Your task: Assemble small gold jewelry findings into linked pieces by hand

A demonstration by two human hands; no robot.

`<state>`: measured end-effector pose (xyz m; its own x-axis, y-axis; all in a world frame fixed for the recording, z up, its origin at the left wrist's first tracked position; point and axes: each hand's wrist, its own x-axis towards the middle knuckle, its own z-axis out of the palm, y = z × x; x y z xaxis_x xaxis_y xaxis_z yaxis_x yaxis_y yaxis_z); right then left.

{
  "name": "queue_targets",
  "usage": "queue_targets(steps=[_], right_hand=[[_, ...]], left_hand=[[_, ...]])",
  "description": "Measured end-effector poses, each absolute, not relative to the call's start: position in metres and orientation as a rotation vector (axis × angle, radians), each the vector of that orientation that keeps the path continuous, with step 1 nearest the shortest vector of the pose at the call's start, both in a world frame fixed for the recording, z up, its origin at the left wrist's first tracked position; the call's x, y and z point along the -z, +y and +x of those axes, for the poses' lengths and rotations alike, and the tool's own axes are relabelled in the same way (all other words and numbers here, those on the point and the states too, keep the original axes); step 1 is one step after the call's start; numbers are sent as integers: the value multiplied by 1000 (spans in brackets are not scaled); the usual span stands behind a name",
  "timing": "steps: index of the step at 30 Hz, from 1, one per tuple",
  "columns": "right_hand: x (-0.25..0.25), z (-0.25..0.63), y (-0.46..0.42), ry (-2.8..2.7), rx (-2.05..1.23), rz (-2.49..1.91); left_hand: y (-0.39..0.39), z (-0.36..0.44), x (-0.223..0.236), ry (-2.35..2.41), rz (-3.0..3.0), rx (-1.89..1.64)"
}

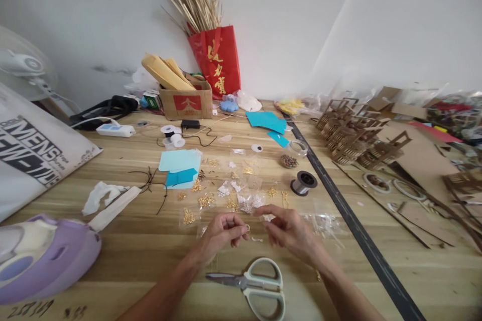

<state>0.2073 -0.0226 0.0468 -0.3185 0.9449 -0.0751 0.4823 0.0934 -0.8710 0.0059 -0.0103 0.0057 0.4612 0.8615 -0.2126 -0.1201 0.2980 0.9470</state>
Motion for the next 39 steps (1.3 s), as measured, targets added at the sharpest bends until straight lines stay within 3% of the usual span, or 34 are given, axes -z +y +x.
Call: queue_targets(steps=[5, 20, 39], right_hand=[[-20, 189, -21, -1897, -1113, -1244], [-9, 194, -16, -1812, -1173, -1281], [-2, 182, -20, -1451, -1578, -1157]], left_hand=[[-13, 7, -13, 862, 1082, -775], [-13, 7, -10, 864, 1053, -833], [-15, 11, -21, 932, 1048, -864]])
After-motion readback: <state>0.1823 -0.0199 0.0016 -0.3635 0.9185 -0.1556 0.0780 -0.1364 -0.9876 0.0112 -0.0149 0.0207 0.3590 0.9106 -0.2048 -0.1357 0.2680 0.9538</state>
